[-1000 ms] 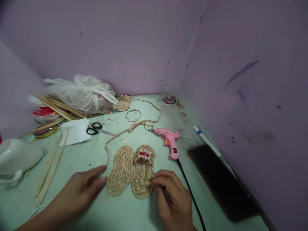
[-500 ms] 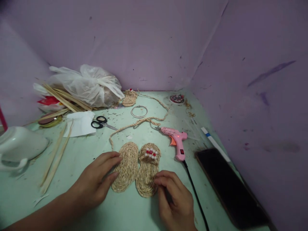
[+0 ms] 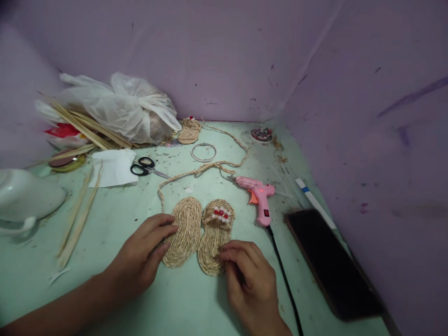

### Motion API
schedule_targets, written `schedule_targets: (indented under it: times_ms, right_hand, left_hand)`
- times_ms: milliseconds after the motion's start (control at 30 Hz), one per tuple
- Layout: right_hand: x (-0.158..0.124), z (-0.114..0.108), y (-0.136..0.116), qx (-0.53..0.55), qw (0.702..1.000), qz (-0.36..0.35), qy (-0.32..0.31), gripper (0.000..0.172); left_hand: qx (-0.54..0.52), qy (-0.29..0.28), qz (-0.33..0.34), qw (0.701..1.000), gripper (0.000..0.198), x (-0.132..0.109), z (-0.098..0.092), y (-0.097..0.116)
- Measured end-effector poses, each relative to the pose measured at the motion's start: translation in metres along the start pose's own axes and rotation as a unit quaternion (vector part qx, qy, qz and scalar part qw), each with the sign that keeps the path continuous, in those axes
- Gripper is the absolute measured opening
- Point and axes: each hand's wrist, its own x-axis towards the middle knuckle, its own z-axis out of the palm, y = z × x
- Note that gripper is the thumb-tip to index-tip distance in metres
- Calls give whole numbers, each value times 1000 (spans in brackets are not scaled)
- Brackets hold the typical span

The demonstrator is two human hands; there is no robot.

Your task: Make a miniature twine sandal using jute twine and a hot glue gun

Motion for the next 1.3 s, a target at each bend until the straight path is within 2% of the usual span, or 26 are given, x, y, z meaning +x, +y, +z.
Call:
schedule_targets:
  times_ms: [167,233,300,367,433,467,600,700,767,867,900,933,1000,1067,1133,1167,1233,1300]
  right_hand:
    - [-1,3,2,0,1000,-9,-30,20]
    - [-1,3,2,-1,999,-6,-35,20]
    - [-1,3,2,-2,999,-4,-39,19]
    - [-1,3,2,-2,999,-6,-44,19]
    - [-2,3,3,0,999,-9,-47,19]
    - [-2,3,4,2,999,-10,-48,19]
    - [-2,4,4,11,999,-14,-42,20]
    - [-1,5,3,17,999,-10,-36,21]
    - [-1,6,1,22,999,-5,-35,21]
    - [0,6,1,30,999,0,-33,21]
    - [-1,7,1,31,999,1,-32,21]
    - [-1,7,1,31,999,2,-33,21]
    - [-2,7,2,28,999,3,-35,22]
    - [-2,7,3,27,999,6,-38,22]
    - [-1,8,3,28,999,4,-40,22]
    - [-1,8,3,28,999,2,-40,22]
    - [-1,8,3,29,999,1,-38,23]
    - [0,8,3,29,999,2,-37,23]
  left_hand:
    - [12,6,19,1000,30,-3,3,0]
    - [8,11,12,1000,28,6,-2,0]
    - [17,-3,-6,1000,26,25,-10,0]
    - [64,-64,-29,995,30,51,-18,0]
    - [130,-191,-45,972,34,79,-24,1]
    - [134,-229,-40,963,30,91,-25,1]
    - [145,-300,-52,941,18,120,-23,-3]
    - [130,-342,-83,927,25,128,-27,-9]
    - [111,-360,-99,921,30,131,-41,-10]
    - [53,-375,-111,919,20,131,-76,0]
    - [-1,-367,-113,923,16,129,-88,5]
    - [-25,-337,-107,935,13,125,-99,12]
    - [29,-229,-59,971,8,112,-111,24]
    - [87,-110,54,989,8,91,-105,32]
    - [148,-68,151,975,16,65,-81,33]
    - [183,-61,182,964,21,52,-66,31]
    - [220,-109,204,948,22,28,-35,26]
    - [228,-124,172,950,20,10,-12,22]
